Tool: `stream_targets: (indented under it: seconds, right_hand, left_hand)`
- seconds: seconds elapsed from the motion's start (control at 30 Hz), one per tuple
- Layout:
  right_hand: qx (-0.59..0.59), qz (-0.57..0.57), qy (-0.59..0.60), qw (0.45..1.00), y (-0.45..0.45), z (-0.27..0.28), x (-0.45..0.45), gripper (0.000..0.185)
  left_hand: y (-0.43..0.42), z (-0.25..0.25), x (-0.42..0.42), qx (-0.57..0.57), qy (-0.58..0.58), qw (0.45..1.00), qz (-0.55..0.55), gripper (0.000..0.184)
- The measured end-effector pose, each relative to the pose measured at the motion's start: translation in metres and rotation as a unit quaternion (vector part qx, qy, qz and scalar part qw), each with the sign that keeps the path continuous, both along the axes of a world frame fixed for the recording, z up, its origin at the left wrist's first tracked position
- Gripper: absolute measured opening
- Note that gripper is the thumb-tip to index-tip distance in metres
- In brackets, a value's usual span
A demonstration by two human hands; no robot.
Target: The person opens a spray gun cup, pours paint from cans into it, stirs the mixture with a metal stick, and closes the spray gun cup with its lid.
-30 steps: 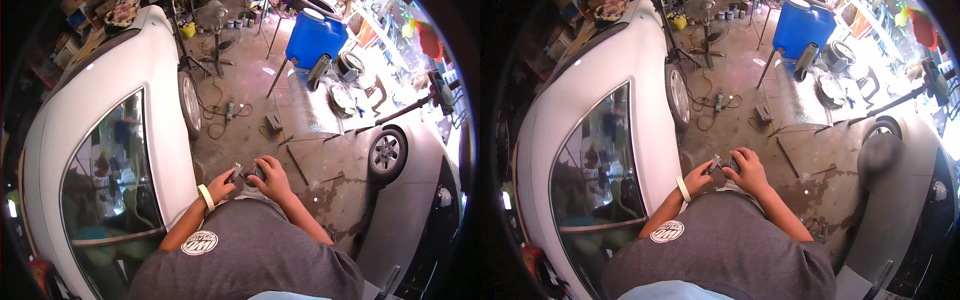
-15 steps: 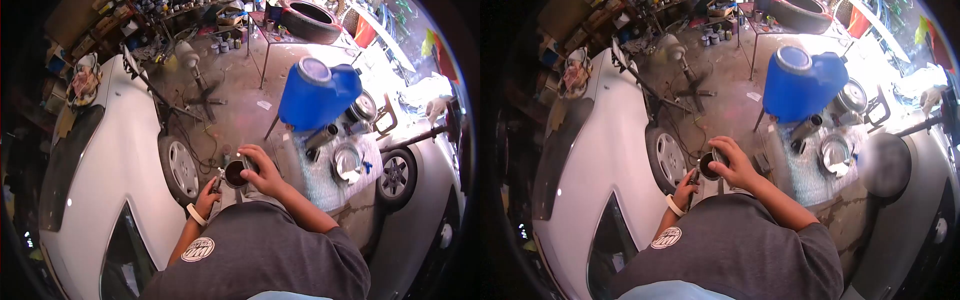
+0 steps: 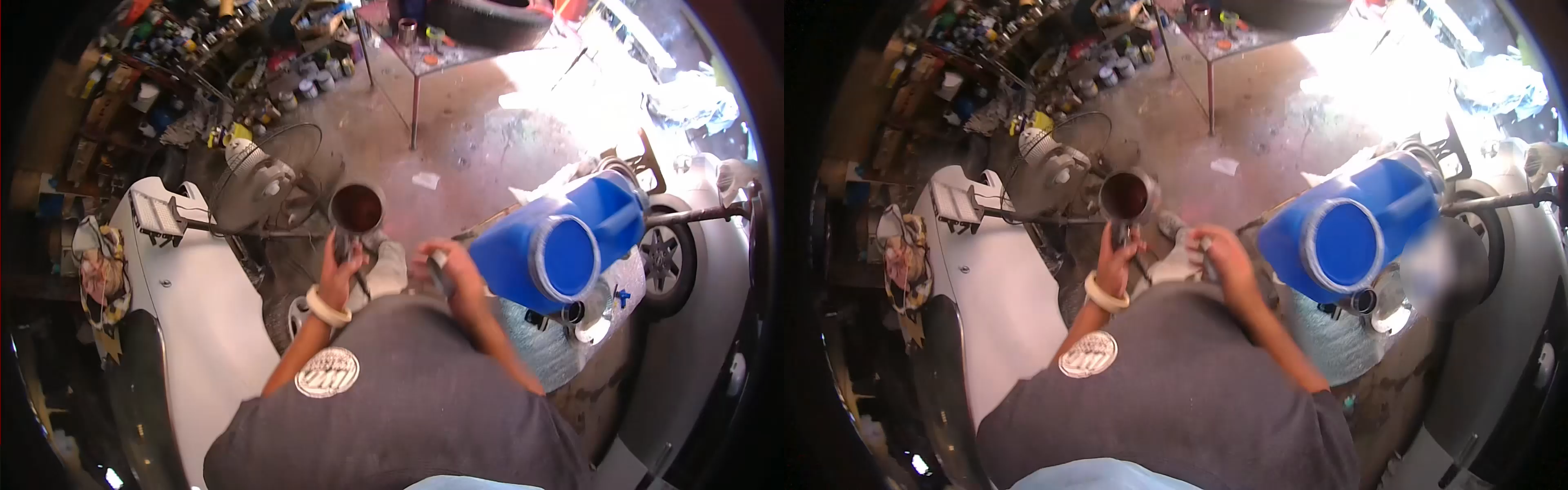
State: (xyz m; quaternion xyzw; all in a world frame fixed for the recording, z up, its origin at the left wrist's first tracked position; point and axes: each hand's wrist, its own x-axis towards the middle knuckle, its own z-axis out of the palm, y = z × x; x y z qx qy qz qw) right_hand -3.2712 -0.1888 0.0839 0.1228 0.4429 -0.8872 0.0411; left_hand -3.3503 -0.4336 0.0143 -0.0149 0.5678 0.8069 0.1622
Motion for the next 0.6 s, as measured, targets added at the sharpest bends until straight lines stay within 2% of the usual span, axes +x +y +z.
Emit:
stream_targets:
  seconds: [0.13,0.23,0.27,0.4,0.53,0.6]
  right_hand:
    - [-0.182,-0.158,-0.071,0.968,0.008,-0.010,-0.107,0.058]
    - [-0.237,-0.220,-0.092,0.942,0.027,-0.029,-0.158,0.062]
    - [-0.255,-0.254,-0.109,0.927,0.035,-0.040,-0.173,0.065]
    - [-0.246,-0.339,-0.143,0.897,0.067,-0.084,-0.234,0.069]
    - [-0.181,-0.391,-0.184,0.883,0.108,-0.135,-0.304,0.063]
    - [-0.149,-0.398,-0.228,0.876,0.135,-0.150,-0.343,0.064]
  left_hand:
    - [0.006,0.025,-0.118,-0.053,0.031,0.995,-0.077,0.079]
    - [0.006,0.043,-0.183,-0.048,0.041,0.989,-0.130,0.083]
    - [0.006,0.052,-0.200,-0.034,0.029,0.990,-0.136,0.078]
    - [0.005,0.092,-0.253,0.047,0.020,0.990,-0.131,0.055]
    - [-0.003,0.102,-0.299,0.055,0.042,0.994,-0.080,0.048]
    - [0.000,0.099,-0.314,0.051,0.056,0.996,-0.045,0.053]
